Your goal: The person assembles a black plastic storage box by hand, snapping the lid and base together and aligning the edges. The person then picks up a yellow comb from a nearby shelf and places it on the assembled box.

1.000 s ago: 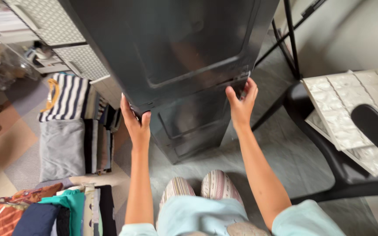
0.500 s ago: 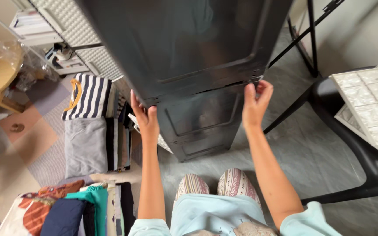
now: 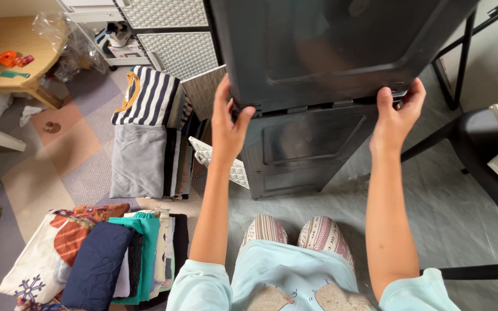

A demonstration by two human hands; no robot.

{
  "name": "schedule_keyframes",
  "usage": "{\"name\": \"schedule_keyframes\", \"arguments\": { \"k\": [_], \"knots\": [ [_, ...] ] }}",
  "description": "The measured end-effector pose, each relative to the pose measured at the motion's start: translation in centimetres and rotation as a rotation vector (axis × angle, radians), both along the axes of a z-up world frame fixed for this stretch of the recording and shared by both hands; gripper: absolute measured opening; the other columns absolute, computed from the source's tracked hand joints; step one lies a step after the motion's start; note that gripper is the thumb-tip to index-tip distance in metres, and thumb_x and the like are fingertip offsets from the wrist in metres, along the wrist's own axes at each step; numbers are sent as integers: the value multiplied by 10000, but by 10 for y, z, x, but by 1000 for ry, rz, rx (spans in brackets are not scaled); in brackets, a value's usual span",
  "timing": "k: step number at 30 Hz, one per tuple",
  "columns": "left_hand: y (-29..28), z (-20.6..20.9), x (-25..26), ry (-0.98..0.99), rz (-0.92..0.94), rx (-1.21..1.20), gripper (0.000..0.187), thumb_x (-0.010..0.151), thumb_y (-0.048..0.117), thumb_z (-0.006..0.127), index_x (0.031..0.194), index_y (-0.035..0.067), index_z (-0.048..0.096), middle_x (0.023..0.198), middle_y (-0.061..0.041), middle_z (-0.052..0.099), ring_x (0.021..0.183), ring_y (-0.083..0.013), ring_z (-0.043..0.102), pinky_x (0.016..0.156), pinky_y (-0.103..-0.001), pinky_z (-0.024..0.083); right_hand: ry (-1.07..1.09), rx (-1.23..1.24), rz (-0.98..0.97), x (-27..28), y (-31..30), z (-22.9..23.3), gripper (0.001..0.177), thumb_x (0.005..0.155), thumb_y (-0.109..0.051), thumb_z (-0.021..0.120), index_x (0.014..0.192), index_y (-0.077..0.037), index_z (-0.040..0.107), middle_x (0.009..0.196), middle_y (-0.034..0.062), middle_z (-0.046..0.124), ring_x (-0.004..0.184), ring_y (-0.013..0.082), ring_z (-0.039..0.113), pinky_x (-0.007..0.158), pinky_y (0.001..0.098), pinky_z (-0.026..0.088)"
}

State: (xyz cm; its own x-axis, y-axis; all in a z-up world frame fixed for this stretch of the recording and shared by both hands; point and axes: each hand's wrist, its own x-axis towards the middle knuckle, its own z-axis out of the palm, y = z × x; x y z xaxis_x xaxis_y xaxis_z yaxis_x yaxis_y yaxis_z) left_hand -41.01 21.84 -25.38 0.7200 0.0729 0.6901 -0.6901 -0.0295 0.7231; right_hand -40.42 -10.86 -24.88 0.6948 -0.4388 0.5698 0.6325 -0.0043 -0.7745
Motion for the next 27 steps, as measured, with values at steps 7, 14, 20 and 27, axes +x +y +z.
{"name": "schedule_keyframes", "arguments": {
  "k": [7,14,20,27],
  "knots": [
    [1,-11,9,111,118,-156,587,1115,237,550,1600,11,309,1582,-134,465,1273,-191,544,1072,-327,475,-19,51,182,0,-11,1,492,973,8,721,1428,19,534,1296,30,619,1203,132,571,1107,280,453],
    [-12,-3,7,62,266,-155,577,1166,329,479,1617,21,295,1575,-142,486,1420,-219,519,1217,-340,396,4,-89,74,2,-11,-4,505,1000,-5,685,1481,12,531,1316,19,539,1252,126,534,1133,267,431],
    [-22,-3,2,90,269,-184,611,1159,398,447,1615,29,278,1604,-146,427,1438,-233,491,1233,-349,365,91,-139,-14,4,-14,-6,450,1049,-119,720,1455,8,575,1263,-9,477,1154,100,519,954,244,479],
    [-26,-8,-2,85,219,-219,614,1151,364,506,1618,31,286,1527,-105,504,1324,-189,552,1163,-317,418,124,12,79,-3,-19,10,544,985,-153,769,1464,-12,554,1157,-12,634,961,72,546,827,223,440]
  ]
}}
